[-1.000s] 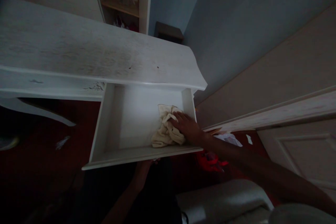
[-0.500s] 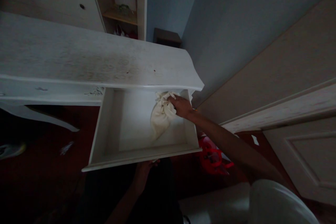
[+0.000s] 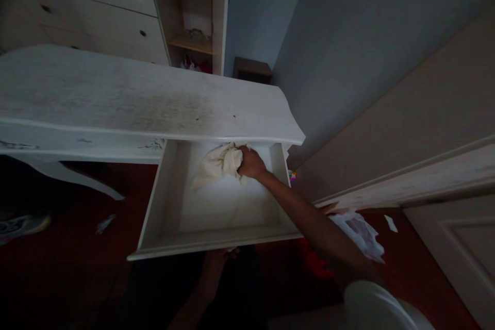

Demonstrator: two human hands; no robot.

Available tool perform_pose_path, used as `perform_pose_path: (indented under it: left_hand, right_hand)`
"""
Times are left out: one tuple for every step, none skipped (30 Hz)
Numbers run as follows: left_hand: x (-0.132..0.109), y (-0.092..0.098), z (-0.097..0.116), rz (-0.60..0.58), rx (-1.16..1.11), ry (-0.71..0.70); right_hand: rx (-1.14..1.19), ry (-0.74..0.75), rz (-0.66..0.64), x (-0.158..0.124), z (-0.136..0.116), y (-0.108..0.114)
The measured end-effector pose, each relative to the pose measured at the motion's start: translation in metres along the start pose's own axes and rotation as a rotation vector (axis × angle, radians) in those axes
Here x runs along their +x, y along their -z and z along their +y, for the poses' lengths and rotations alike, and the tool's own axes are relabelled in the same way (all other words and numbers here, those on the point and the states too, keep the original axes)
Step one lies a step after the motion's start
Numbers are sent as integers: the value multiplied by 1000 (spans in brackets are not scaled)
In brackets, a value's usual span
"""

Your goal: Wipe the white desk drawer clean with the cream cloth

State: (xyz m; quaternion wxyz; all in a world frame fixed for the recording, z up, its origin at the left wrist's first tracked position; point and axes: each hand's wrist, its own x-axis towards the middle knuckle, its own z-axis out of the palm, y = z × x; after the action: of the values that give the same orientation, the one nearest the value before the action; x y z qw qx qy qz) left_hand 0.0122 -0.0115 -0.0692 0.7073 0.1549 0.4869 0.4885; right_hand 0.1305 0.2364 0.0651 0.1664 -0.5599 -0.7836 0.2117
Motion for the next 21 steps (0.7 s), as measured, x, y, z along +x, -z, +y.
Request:
perform_pose_path:
  left_hand:
    - [1, 0, 1, -11, -4, 6]
    - [2, 0, 1, -22, -13, 7]
    - [3, 0, 2, -33, -23, 7]
    - [3, 0, 2, -36, -32, 3]
    - [2, 0, 3, -38, -40, -5]
    - [1, 0, 2, -38, -43, -13]
    - [-1, 0, 2, -36, -44, -19]
    - [-2, 0, 1, -36, -45, -26]
    - [-4, 1, 0, -34, -49, -36]
    - [-5, 1, -1, -32, -55, -48]
    - [-6, 1, -1, -33, -59, -59]
    - [-6, 1, -2, -32, -61, -63]
    - [-4, 1, -3, -30, -63, -63]
    - [-3, 1, -4, -30, -65, -58]
    - [0, 2, -6, -30, -66, -42]
    - [2, 2, -8, -27, -69, -20]
    - [4, 2, -9, -20, -75, -2]
    - [6, 2, -11, -15, -83, 8]
    - [7, 3, -12, -12, -88, 10]
    - [7, 3, -12, -15, -90, 11]
    - [7, 3, -12, -20, -92, 5]
  right_hand:
    - [-11, 15, -6, 2, -9, -6]
    - [-28, 37, -17, 5, -20, -13]
    - [-42, 64, -28, 8, -31, -19]
    - [-51, 89, -31, 12, -44, -26]
    - [-57, 110, -28, 15, -56, -33]
    - [-61, 129, -22, 19, -69, -40]
    - [-63, 151, -14, 22, -80, -47]
    - [-63, 176, -9, 25, -91, -52]
    - [-62, 200, -6, 27, -100, -58]
    - [-57, 220, -9, 29, -107, -62]
    - [-47, 230, -16, 29, -112, -64]
    - [-31, 229, -24, 29, -115, -66]
    - [-10, 218, -29, 27, -115, -65]
    - [14, 205, -28, 25, -114, -63]
    - [37, 196, -19, 21, -110, -59]
    - [51, 196, 1, 15, -105, -53]
    - [50, 205, 29, 9, -99, -44]
    - [30, 223, 57, 1, -92, -32]
    - [-9, 236, 89, -7, -84, -19]
    - [-80, 244, 104, -17, -77, -4]
    - [-172, 247, 93, -26, -69, 12]
